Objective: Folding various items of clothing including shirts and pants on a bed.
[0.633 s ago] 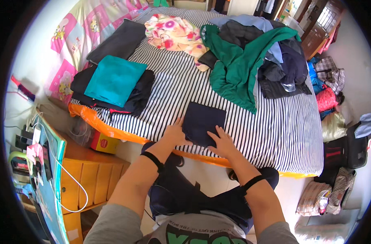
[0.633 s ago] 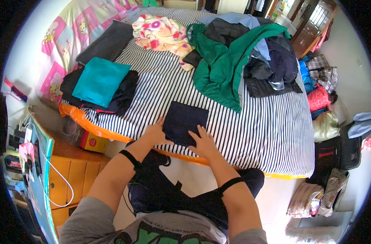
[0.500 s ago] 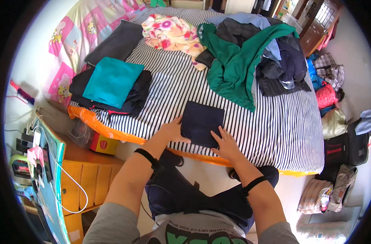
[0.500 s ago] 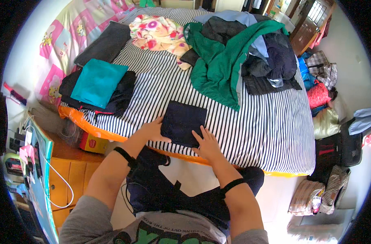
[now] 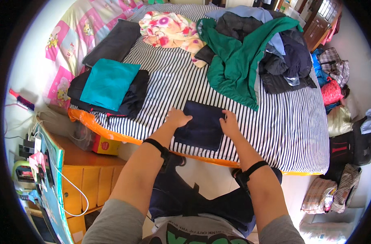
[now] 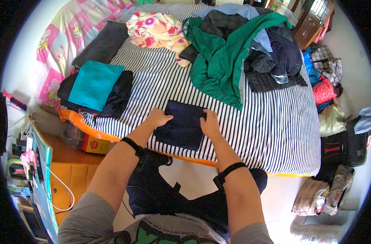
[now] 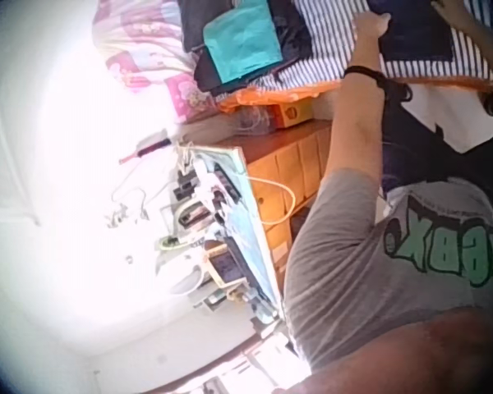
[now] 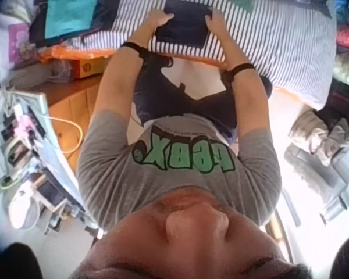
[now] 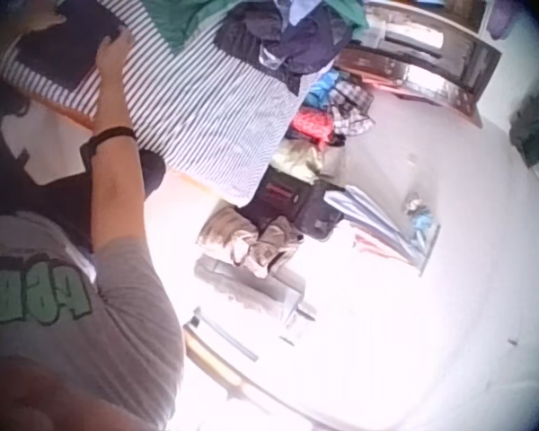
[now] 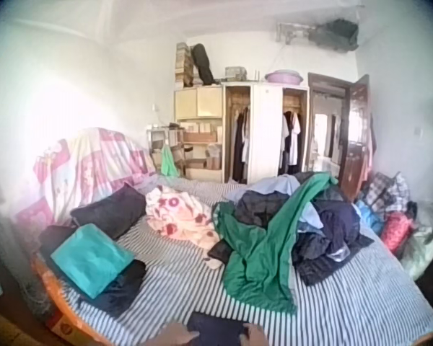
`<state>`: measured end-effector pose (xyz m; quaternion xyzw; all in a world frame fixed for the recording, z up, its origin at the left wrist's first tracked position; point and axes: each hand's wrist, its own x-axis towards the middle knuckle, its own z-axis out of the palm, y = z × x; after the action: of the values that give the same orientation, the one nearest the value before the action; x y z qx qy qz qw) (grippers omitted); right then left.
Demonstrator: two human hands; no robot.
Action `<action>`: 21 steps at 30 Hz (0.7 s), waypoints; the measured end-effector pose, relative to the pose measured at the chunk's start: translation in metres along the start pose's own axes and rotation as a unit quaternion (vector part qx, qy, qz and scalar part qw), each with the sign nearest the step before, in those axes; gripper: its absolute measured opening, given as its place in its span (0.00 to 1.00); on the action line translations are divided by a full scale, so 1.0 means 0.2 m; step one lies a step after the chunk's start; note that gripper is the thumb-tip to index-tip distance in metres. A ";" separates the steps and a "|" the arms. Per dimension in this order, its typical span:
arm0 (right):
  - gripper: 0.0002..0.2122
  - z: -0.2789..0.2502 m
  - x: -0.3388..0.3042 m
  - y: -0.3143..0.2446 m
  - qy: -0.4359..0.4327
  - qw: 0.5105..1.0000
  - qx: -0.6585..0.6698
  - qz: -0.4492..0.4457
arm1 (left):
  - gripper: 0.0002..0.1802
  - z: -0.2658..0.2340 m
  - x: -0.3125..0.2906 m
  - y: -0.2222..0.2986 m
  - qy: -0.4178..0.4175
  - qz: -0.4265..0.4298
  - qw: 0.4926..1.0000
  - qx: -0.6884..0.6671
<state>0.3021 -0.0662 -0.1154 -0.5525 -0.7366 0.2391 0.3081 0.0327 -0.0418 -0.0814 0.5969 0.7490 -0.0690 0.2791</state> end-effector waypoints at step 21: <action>0.16 0.07 0.12 0.10 0.098 0.970 0.038 0.219 | 0.33 0.00 -0.08 -0.15 0.074 0.061 0.986 -0.135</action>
<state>0.3007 -0.0369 -0.1355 -0.7087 -0.5545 0.2737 0.3396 0.0062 -0.0639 -0.0801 0.6019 0.7319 0.0943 0.3052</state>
